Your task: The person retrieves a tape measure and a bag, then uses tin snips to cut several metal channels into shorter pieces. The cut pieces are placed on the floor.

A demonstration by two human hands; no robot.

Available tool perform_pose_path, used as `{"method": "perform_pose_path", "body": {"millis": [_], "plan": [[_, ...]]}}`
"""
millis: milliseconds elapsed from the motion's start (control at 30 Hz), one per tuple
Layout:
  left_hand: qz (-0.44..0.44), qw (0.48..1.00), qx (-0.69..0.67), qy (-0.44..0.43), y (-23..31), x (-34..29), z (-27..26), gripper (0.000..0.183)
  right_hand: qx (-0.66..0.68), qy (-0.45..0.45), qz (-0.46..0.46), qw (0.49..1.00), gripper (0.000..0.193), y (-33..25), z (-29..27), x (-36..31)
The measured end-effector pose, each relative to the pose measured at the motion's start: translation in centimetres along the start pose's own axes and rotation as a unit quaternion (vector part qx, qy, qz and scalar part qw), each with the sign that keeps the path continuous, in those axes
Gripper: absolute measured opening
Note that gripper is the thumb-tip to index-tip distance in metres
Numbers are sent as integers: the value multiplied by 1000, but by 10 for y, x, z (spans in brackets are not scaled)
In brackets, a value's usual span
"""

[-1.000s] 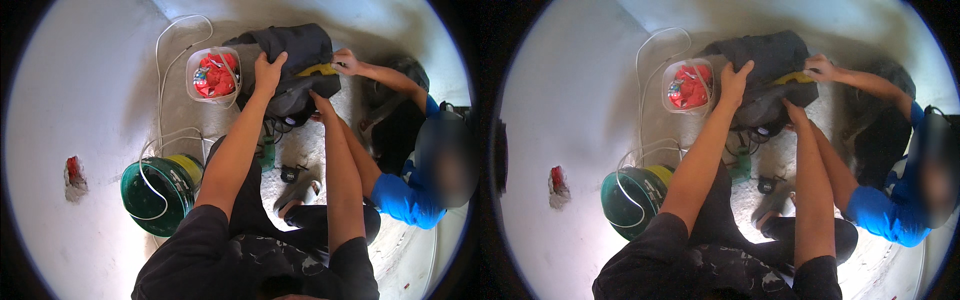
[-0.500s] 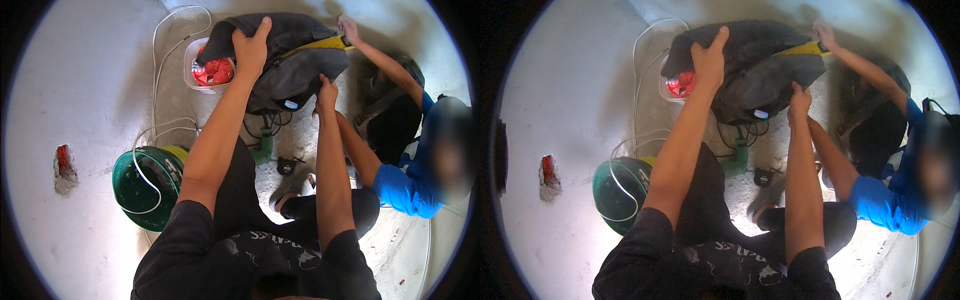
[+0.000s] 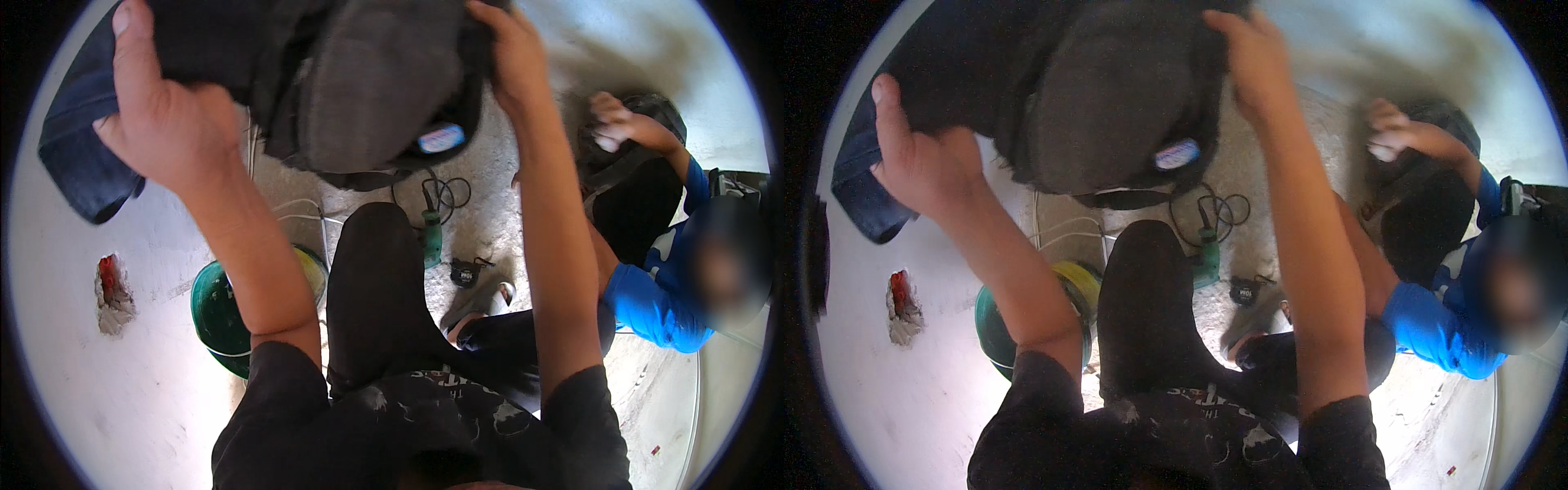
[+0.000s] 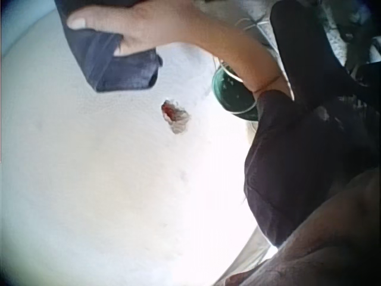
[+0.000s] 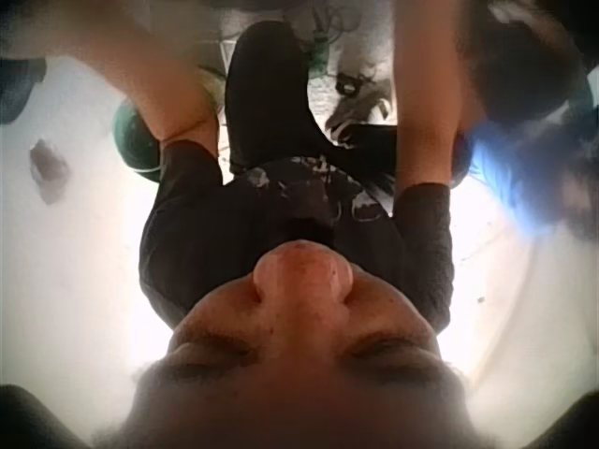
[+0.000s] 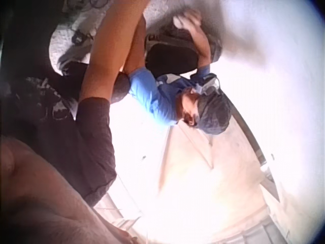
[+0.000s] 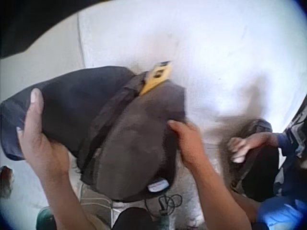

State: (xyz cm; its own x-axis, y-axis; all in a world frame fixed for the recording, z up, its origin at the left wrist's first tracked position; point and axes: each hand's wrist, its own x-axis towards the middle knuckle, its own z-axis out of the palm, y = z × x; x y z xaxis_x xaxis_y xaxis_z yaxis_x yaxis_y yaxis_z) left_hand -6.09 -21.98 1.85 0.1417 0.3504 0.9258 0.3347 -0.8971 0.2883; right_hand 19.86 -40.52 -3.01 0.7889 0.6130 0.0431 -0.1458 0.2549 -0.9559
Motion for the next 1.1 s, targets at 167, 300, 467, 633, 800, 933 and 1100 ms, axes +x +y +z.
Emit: {"method": "perform_pose_path", "body": {"millis": [167, 300, 467, 633, 800, 933, 1100], "plan": [[-149, 983, -57, -87, -1, -24, 4, 42, -192, -50, 22, 980, 37, 120, 31, 48], [-202, 939, -24, -278, 28, -56, 16, 72, -361, -78, 74, 926, 38, 194, 32, 47], [-167, 810, 41, -560, 76, -60, 38, 75, -269, -129, 144, 944, 41, 168, -25, 9], [273, 836, -9, -477, 35, -132, 83, 65, -593, -113, 147, 784, 38, 204, -171, -93], [397, 749, 113, -519, 53, -150, 121, 69, -735, -238, 308, 555, 55, 313, -252, -289], [374, 748, 121, -535, 65, -147, 106, 72, -807, -269, 241, 467, 85, 294, -205, -351], [196, 797, 91, -564, 94, -110, 67, 76, -809, -246, 206, 492, 95, 309, -210, -367]]}}
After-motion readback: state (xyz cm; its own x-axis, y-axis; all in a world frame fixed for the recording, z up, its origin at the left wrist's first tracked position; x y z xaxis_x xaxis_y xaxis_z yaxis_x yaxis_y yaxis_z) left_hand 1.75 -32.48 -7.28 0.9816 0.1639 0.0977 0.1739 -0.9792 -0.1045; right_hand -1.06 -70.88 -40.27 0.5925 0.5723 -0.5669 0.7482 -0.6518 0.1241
